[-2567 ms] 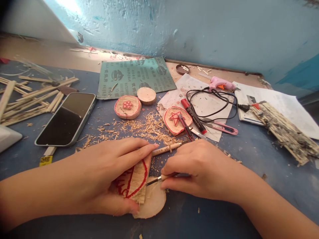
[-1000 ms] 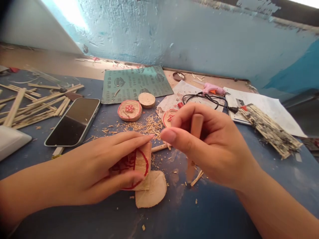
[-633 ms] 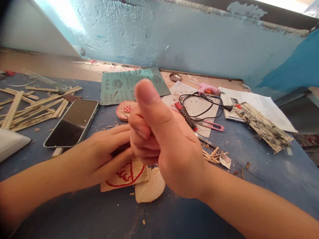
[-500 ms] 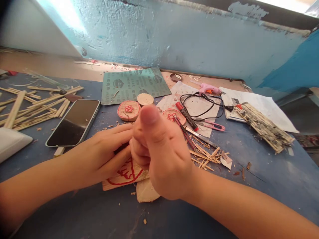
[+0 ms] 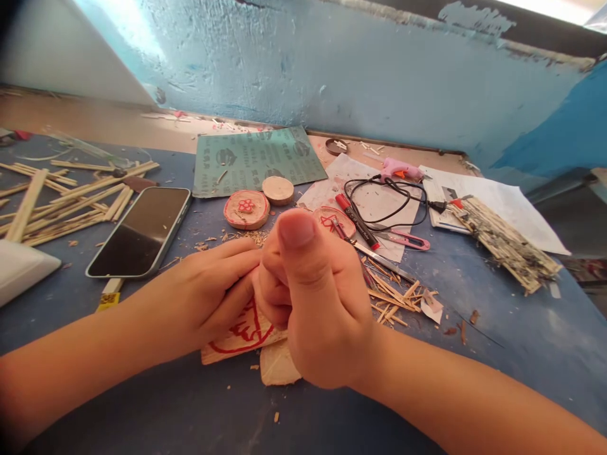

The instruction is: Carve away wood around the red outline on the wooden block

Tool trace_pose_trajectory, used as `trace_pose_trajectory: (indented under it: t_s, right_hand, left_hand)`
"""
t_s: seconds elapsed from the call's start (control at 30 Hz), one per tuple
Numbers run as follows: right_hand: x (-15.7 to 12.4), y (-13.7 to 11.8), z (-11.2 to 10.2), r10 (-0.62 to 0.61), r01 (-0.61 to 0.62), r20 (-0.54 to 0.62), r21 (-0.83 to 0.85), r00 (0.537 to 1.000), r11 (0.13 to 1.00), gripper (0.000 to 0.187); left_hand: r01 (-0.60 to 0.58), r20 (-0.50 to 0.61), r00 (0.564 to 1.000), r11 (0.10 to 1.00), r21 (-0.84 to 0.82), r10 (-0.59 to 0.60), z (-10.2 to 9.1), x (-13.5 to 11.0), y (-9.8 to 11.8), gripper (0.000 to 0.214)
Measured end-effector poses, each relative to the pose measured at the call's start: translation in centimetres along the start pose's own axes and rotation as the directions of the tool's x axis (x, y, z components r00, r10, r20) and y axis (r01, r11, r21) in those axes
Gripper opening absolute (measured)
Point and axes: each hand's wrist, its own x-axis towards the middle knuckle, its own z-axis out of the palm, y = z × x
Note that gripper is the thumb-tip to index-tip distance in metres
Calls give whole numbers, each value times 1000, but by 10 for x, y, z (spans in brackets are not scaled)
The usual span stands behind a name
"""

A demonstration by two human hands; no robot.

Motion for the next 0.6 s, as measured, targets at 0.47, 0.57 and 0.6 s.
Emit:
trace_pose_trajectory:
  t_s: [0.47, 0.57, 0.6]
  right_hand:
    - [0, -3, -17, 119, -86, 124, -248, 985, 965, 46]
    - [-2, -17, -32, 188, -56, 213, -506, 959, 861, 43]
    - [-2, -22, -36, 196, -48, 208, -562, 958, 826, 43]
  left_hand:
    - [90, 107, 991, 994, -53, -84, 0, 0, -5, 38]
    - [100, 103, 990, 995, -27, -97, -3, 0, -3, 37]
    - [102, 88, 991, 995, -10, -101, -3, 0, -2, 36]
